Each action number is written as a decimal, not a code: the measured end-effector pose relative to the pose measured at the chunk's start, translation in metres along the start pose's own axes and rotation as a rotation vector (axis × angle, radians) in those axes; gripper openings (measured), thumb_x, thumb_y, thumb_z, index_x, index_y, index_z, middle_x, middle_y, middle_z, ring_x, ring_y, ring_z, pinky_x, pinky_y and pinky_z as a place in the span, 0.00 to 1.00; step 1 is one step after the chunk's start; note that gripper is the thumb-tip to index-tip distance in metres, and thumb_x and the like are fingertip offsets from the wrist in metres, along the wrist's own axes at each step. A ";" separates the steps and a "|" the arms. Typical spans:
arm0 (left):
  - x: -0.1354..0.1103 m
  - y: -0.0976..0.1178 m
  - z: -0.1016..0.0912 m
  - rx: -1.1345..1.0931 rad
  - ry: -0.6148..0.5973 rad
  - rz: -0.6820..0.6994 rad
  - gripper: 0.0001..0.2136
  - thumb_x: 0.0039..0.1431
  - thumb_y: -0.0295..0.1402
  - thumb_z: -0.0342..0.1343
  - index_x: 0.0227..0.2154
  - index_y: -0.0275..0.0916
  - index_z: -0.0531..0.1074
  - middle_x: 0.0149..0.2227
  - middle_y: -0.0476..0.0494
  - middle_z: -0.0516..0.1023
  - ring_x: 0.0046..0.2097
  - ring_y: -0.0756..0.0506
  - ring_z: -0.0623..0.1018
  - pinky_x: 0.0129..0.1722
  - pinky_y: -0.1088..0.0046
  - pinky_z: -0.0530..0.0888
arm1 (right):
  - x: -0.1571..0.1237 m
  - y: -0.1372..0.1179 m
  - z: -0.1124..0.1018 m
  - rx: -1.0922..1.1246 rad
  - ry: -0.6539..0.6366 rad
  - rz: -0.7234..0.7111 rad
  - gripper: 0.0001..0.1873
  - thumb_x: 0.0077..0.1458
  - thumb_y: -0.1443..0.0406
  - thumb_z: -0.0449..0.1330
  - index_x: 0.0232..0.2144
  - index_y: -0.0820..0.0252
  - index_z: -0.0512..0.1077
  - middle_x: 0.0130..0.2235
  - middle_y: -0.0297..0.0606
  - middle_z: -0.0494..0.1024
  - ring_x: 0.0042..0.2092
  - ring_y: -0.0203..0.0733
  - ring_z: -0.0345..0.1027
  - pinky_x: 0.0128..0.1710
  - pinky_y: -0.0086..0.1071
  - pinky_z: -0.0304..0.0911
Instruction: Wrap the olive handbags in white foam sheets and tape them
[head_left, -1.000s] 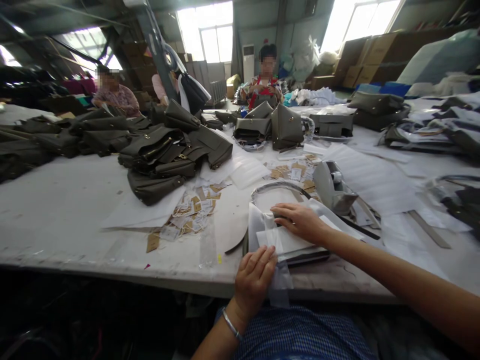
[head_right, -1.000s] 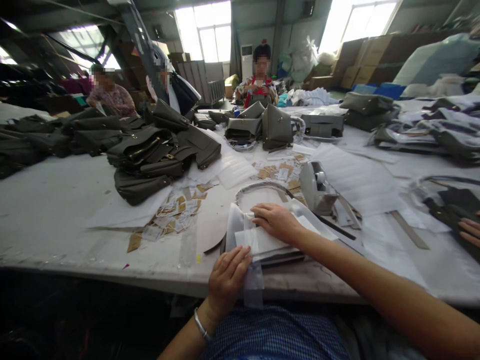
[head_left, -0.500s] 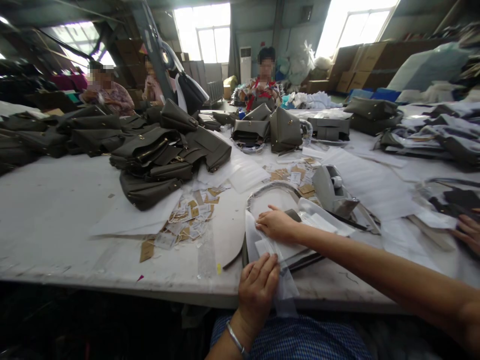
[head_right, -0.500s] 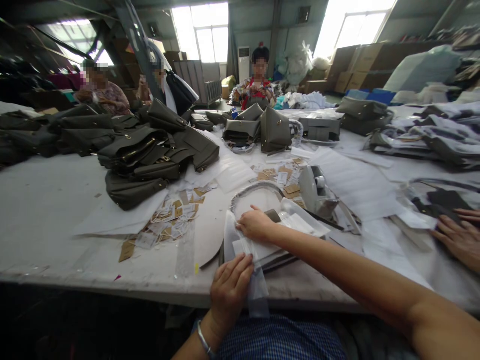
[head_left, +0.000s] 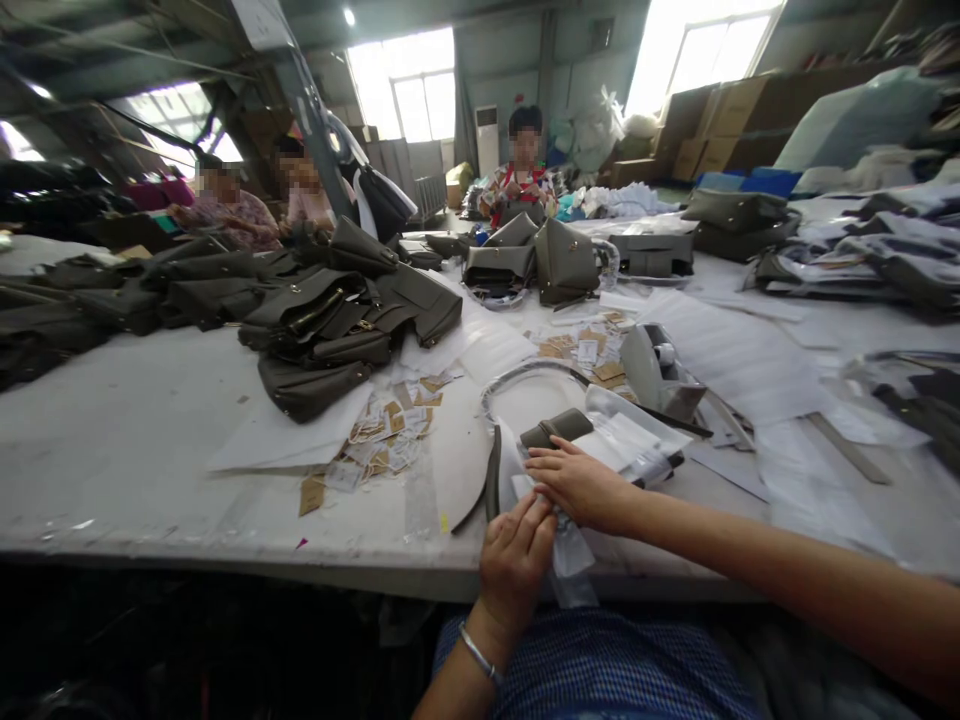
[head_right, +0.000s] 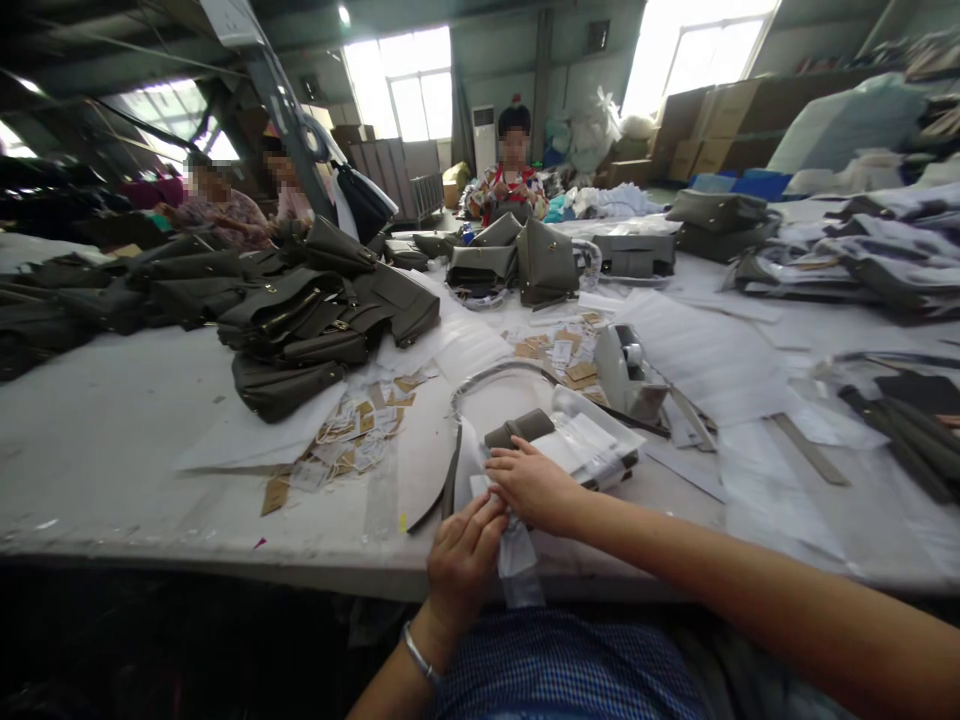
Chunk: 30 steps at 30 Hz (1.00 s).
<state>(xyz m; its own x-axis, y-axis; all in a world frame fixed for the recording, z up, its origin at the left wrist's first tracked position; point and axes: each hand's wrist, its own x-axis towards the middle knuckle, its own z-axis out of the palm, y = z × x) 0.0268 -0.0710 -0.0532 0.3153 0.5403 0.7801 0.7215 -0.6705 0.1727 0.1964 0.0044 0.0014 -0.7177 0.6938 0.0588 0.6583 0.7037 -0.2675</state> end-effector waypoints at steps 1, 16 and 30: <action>0.000 0.000 0.000 -0.001 -0.002 0.002 0.08 0.67 0.25 0.53 0.44 0.39 0.74 0.49 0.45 0.81 0.55 0.45 0.76 0.50 0.66 0.71 | -0.004 -0.001 -0.001 0.013 0.005 0.001 0.17 0.65 0.67 0.50 0.51 0.63 0.74 0.55 0.47 0.76 0.62 0.52 0.62 0.64 0.55 0.47; 0.003 -0.002 -0.001 -0.019 0.007 0.007 0.08 0.66 0.24 0.52 0.42 0.40 0.74 0.46 0.45 0.82 0.52 0.45 0.79 0.47 0.67 0.73 | 0.066 0.041 -0.039 -0.052 -0.145 0.205 0.18 0.62 0.56 0.55 0.44 0.60 0.79 0.44 0.48 0.81 0.43 0.50 0.76 0.44 0.37 0.65; 0.001 -0.004 0.001 -0.023 0.008 0.048 0.08 0.66 0.24 0.52 0.42 0.40 0.74 0.46 0.46 0.82 0.52 0.45 0.79 0.47 0.67 0.72 | 0.060 0.032 -0.025 -0.021 -0.157 0.037 0.18 0.66 0.62 0.50 0.47 0.61 0.77 0.51 0.47 0.79 0.53 0.47 0.71 0.57 0.41 0.58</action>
<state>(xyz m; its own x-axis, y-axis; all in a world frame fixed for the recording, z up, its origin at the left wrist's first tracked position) 0.0245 -0.0677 -0.0536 0.3440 0.5036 0.7925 0.6914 -0.7069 0.1491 0.1804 0.0722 0.0205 -0.7181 0.6884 -0.1018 0.6886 0.6820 -0.2464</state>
